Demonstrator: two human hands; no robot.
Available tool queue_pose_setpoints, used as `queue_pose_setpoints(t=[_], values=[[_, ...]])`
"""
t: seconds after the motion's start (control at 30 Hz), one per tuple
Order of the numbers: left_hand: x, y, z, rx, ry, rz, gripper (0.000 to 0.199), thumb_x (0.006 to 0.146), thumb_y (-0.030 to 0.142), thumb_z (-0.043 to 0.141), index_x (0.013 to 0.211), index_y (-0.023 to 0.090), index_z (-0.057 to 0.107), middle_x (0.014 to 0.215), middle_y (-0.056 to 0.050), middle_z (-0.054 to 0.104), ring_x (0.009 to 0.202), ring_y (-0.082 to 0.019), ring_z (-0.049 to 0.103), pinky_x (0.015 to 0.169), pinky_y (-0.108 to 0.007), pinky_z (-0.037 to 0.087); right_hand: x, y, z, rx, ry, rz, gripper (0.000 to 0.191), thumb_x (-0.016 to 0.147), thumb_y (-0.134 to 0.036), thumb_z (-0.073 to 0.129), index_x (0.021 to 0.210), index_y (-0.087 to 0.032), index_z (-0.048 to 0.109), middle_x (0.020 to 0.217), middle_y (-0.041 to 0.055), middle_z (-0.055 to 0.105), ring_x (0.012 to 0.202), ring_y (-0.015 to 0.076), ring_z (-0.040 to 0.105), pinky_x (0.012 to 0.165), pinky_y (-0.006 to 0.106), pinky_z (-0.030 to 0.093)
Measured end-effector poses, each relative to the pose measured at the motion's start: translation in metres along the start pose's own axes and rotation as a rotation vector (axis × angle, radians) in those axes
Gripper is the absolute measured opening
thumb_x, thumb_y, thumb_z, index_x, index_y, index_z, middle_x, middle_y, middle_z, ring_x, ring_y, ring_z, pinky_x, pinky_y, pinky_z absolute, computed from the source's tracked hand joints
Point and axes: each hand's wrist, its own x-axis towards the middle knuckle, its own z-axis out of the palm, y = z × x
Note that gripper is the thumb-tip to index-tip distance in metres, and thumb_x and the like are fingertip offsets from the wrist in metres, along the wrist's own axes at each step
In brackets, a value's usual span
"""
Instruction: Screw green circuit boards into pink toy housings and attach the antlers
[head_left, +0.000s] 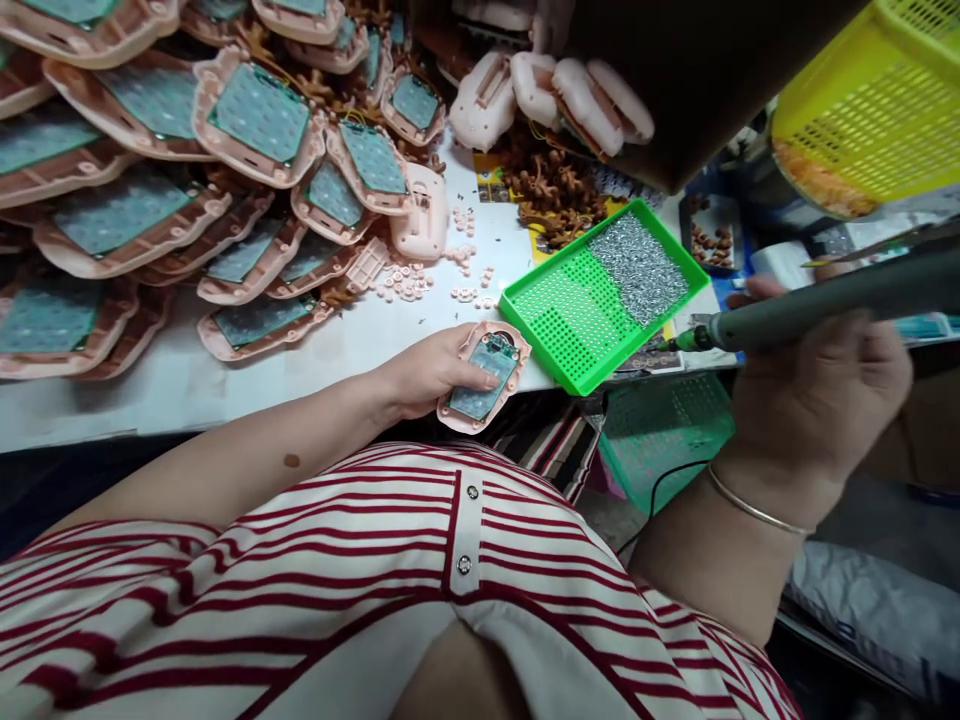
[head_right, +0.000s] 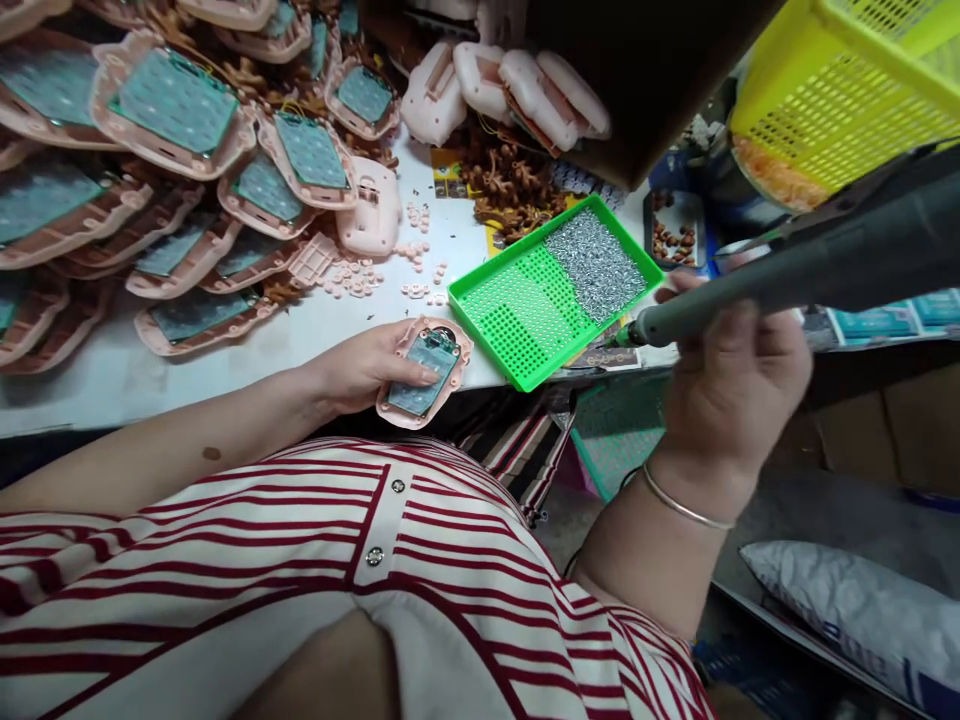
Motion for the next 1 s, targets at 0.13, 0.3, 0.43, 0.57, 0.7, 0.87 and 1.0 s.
queue_pose_setpoints(t=[0.13, 0.3, 0.43, 0.57, 0.7, 0.87, 1.0], values=[[0.007, -0.001, 0.006, 0.033, 0.055, -0.043, 0.051, 0.06, 0.011, 0.077, 0.108, 0.012, 0.06, 0.082, -0.006, 0.07, 0.059, -0.013, 0.061, 0.051, -0.022, 0.047, 0.015, -0.008, 0.021, 0.156, 0.245, -0.057, 0.037, 0.08, -0.058, 0.072, 0.102, -0.029, 0.067, 0.103, 0.007, 0.064, 0.068, 0.0176, 0.064, 0.061, 0.036, 0.052], [0.005, 0.0, 0.008, 0.018, 0.124, -0.06, 0.05, 0.06, 0.009, 0.076, 0.107, 0.013, 0.061, 0.079, -0.005, 0.07, 0.062, -0.014, 0.062, 0.054, -0.022, 0.049, 0.037, -0.015, 0.075, 0.294, 0.237, -0.242, 0.044, 0.083, -0.055, 0.068, 0.118, -0.029, 0.061, 0.104, 0.006, 0.063, 0.053, 0.0104, 0.051, 0.046, 0.031, 0.046], [0.005, -0.001, 0.007, -0.044, 0.132, -0.049, 0.05, 0.062, 0.01, 0.076, 0.108, 0.015, 0.059, 0.081, -0.005, 0.07, 0.068, -0.018, 0.067, 0.058, -0.026, 0.054, 0.048, -0.005, 0.114, 0.062, 0.2, -0.177, 0.064, 0.09, -0.074, 0.038, 0.137, -0.031, 0.042, 0.092, 0.0045, 0.06, 0.053, 0.0153, 0.056, 0.048, 0.035, 0.049], [0.006, -0.001, 0.006, -0.074, 0.133, -0.041, 0.047, 0.061, 0.01, 0.077, 0.105, 0.015, 0.06, 0.084, -0.006, 0.071, 0.068, -0.018, 0.067, 0.058, -0.027, 0.055, 0.054, 0.005, 0.131, 0.05, 0.148, -0.147, 0.068, 0.093, -0.073, 0.026, 0.142, -0.027, 0.036, 0.079, 0.0026, 0.054, 0.06, 0.0206, 0.063, 0.053, 0.038, 0.05], [0.008, 0.0, 0.006, -0.085, 0.117, -0.067, 0.046, 0.062, 0.01, 0.077, 0.106, 0.015, 0.062, 0.082, -0.006, 0.071, 0.065, -0.016, 0.065, 0.056, -0.025, 0.053, 0.056, 0.009, 0.132, 0.064, 0.134, -0.119, 0.067, 0.091, -0.073, 0.031, 0.138, -0.027, 0.037, 0.073, -0.0008, 0.051, 0.051, 0.0162, 0.056, 0.05, 0.035, 0.049], [0.008, 0.002, 0.006, -0.102, 0.105, -0.081, 0.045, 0.062, 0.008, 0.076, 0.104, 0.015, 0.062, 0.082, -0.006, 0.071, 0.066, -0.015, 0.065, 0.058, -0.024, 0.053, 0.056, 0.01, 0.134, 0.195, 0.183, -0.168, 0.057, 0.089, -0.071, 0.046, 0.127, -0.029, 0.046, 0.068, -0.004, 0.05, 0.047, 0.014, 0.053, 0.046, 0.032, 0.045], [0.008, 0.004, 0.006, -0.096, 0.107, -0.084, 0.046, 0.062, 0.009, 0.077, 0.105, 0.015, 0.062, 0.082, -0.006, 0.071, 0.065, -0.015, 0.064, 0.057, -0.023, 0.052, 0.055, 0.013, 0.136, 0.158, 0.157, -0.165, 0.06, 0.088, -0.073, 0.045, 0.13, -0.031, 0.046, 0.067, -0.0042, 0.05, 0.046, 0.0133, 0.052, 0.047, 0.032, 0.045]])
